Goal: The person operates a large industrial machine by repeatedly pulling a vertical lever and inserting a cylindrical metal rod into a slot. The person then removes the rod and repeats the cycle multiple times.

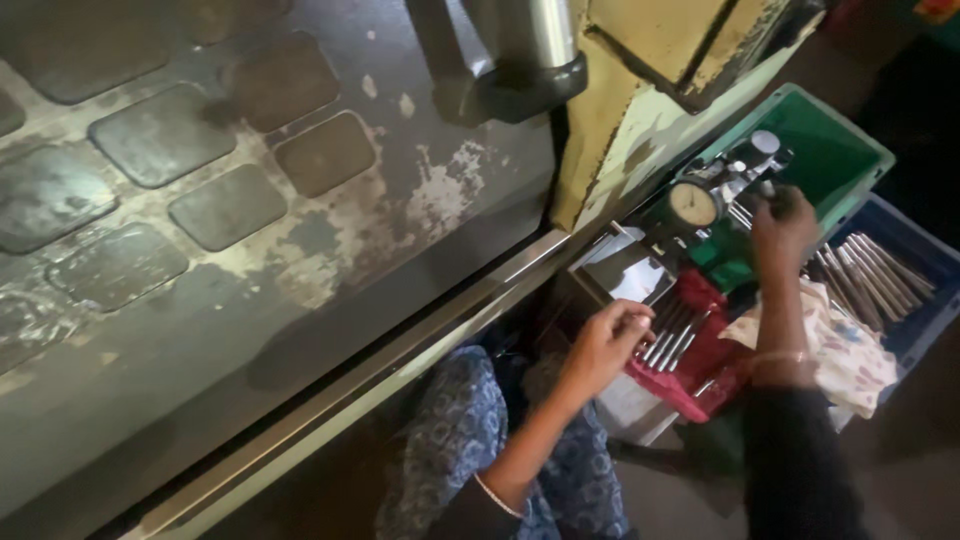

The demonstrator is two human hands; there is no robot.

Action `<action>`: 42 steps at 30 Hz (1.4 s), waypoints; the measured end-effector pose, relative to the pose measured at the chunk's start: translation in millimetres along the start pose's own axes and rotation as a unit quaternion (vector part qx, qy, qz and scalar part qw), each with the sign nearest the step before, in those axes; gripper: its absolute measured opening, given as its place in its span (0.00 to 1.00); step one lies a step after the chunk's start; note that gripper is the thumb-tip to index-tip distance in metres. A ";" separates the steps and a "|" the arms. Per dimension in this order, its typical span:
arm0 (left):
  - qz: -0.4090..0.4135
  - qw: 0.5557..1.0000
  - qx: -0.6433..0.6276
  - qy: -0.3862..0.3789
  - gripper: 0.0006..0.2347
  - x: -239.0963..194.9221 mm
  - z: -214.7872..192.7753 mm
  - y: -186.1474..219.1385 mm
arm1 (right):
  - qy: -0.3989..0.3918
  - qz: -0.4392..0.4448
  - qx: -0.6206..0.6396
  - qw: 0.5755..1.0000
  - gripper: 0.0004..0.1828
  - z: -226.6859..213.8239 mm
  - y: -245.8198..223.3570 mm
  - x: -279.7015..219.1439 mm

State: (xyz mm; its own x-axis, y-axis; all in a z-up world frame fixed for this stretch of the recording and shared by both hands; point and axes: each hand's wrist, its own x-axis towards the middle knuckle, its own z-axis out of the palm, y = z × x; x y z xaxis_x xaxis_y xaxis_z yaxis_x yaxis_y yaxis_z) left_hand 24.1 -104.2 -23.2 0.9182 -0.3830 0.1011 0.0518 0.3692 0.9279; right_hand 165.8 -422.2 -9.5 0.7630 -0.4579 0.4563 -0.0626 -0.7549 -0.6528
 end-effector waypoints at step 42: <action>-0.047 0.996 -0.042 0.058 0.07 -19.1 -10.8 -2.9 | -0.110 0.216 0.171 0.955 0.17 20.3 -3.3 -222.7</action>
State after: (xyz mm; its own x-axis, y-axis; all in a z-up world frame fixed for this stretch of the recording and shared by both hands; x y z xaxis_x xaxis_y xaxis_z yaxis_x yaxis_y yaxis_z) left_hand 10.6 -88.8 -31.8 0.9466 -0.3208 -0.0308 0.1676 0.4083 0.8973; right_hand 9.2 -308.3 -121.3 0.8322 -0.5542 -0.0140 -0.2175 -0.3032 -0.9278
